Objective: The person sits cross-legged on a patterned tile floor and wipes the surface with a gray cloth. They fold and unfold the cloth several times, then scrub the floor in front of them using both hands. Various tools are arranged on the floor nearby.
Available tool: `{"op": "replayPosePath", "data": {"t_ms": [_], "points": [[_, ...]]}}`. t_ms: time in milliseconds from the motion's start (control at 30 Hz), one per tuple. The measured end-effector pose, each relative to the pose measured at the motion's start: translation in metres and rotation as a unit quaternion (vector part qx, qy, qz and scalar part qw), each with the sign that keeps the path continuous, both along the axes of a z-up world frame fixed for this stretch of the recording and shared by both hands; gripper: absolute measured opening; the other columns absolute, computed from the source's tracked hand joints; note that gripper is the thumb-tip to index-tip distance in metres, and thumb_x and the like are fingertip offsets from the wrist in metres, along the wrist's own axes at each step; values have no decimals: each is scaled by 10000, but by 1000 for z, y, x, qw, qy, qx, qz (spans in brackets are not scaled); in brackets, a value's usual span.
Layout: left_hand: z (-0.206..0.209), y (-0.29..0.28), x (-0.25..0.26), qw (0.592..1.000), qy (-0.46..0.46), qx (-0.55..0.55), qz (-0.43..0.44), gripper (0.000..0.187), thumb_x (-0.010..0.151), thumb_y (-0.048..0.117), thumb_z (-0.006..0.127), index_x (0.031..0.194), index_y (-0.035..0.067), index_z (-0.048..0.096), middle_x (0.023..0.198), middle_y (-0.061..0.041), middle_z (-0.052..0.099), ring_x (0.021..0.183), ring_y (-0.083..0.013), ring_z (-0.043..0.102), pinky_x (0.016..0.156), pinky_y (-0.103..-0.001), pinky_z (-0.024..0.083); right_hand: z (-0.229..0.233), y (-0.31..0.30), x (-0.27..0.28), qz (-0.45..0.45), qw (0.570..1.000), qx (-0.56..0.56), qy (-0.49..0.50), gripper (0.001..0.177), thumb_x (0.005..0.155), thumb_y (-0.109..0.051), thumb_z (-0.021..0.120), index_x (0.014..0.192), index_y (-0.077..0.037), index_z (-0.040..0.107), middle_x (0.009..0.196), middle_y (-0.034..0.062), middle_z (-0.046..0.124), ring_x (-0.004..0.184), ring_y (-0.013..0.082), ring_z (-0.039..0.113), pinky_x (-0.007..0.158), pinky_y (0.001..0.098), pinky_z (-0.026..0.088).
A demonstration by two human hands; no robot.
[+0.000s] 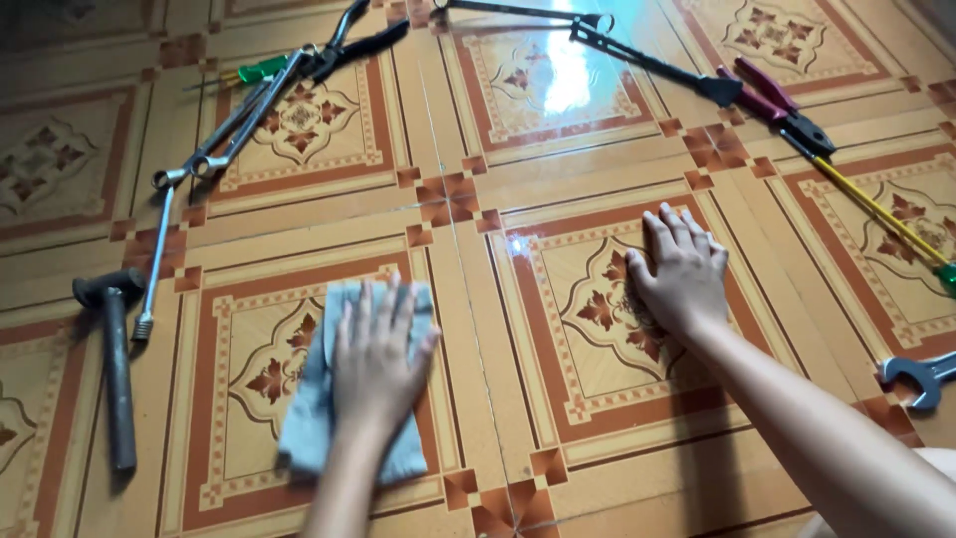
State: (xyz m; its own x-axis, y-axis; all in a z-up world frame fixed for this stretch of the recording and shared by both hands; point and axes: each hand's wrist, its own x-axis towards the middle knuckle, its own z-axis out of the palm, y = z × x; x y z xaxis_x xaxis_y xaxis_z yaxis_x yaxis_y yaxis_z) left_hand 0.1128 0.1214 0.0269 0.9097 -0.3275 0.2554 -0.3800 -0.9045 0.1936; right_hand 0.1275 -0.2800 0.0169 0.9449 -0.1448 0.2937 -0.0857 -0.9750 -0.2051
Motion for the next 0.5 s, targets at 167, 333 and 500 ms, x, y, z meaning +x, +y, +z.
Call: {"op": "replayPosePath", "data": {"t_ms": [167,333,500], "points": [[1,-8,-48,998,45,19,44,719,971,652,306,1549,234,393,1666,-31,271,1558,-279,149,1237,-475,107,1,0,-4,7,1000,0,1,644,984,-473,539,1517,-115,497,1602,129,436,1517,300,328,1194,538,211],[-7,0,-77,999,6,50,0,763,1011,672,322,1598,187,273,1682,-66,182,1552,-303,78,1229,-508,45,-2,0,-3,4,1000,1,-1,644,973,-484,542,1501,-118,503,1602,132,434,1494,307,333,1168,546,209],[26,-16,-132,997,49,49,38,777,950,634,424,1561,177,277,1645,-74,192,1550,-326,116,1220,-515,60,-5,-5,-3,0,1000,-7,-4,655,970,-502,546,1500,-120,500,1609,130,431,1486,311,336,1170,545,217]]}}
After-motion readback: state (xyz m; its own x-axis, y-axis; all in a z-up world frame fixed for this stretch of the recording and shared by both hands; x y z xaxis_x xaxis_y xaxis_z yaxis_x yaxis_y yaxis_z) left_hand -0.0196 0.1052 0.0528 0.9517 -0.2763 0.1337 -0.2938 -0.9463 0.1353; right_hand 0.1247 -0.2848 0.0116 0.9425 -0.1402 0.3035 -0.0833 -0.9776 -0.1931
